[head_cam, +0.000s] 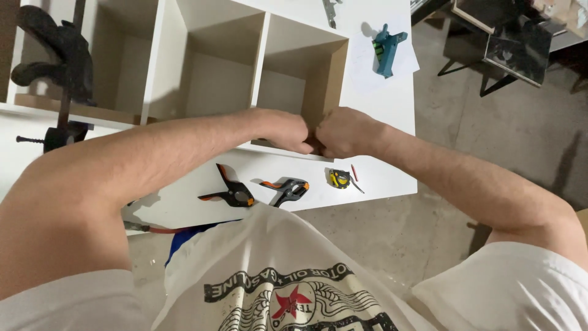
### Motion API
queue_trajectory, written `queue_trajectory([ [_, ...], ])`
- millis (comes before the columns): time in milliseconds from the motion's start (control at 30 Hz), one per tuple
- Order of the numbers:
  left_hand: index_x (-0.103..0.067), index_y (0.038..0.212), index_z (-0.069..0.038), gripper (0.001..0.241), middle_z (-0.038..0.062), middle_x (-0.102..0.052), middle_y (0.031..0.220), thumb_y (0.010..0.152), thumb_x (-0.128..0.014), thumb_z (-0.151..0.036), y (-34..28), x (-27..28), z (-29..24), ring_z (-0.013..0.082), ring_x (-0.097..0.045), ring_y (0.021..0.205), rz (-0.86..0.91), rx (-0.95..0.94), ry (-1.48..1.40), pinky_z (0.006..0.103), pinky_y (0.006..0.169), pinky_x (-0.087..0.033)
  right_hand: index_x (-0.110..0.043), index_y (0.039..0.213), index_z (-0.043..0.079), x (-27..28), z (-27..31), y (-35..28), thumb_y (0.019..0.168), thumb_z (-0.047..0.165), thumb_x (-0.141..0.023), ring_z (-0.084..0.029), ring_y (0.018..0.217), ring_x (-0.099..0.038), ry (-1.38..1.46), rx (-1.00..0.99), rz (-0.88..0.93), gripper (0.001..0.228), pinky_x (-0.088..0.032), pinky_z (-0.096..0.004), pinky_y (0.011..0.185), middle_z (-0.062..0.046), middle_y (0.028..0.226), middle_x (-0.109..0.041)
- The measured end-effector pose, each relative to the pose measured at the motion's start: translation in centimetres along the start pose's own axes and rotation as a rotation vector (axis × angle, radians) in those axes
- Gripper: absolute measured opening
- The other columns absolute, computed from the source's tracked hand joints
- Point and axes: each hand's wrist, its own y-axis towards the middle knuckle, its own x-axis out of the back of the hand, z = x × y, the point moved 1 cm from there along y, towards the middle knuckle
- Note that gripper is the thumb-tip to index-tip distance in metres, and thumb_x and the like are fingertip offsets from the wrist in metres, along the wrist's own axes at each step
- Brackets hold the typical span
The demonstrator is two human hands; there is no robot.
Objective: Assembling a white wooden shelf unit using wood glue, clamps, and a pneumatic nail gun.
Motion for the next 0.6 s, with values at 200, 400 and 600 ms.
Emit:
queue_trajectory([
  [200,-0.076,0.095,0.008,0.063,0.027,-0.074,0.094,0.099,-0.045,-0.047,-0.7,1.0,-1.4,0.0402,-0.073,0.088,-0.006,-0.049,0.017,0.0502,0.076,-0.058,-0.074,0.077,0.01,-1.8,-0.1,0.8,0.095,0.028,-0.055,-0.026,0.075,-0.075,-0.018,0.034,-0.032,0.031,-0.059,-0.041,0.076,-0.008,0.072,-0.075],
  [400,-0.073,0.097,0.01,0.066,0.028,-0.073,0.097,0.104,-0.041,-0.048,-1.2,1.2,-0.4,0.0369,-0.072,0.088,-0.118,0.038,-0.197,0.0469,0.076,-0.059,-0.068,0.083,0.006,-0.4,-1.5,-0.5,0.096,0.019,-0.049,-0.032,0.082,-0.073,0.063,-0.042,-0.134,0.026,-0.058,-0.041,0.074,-0.015,0.077,-0.071],
  [600,-0.075,0.101,0.006,0.062,0.027,-0.073,0.104,0.096,-0.051,-0.051,0.1,2.7,1.0,0.0413,-0.071,0.105,-0.269,0.222,-0.34,0.0514,0.084,-0.059,-0.064,0.089,0.014,1.7,-5.6,-0.6,0.099,0.018,-0.055,-0.026,0.084,-0.072,0.136,-0.157,-0.32,0.014,-0.056,-0.034,0.081,-0.004,0.081,-0.068],
])
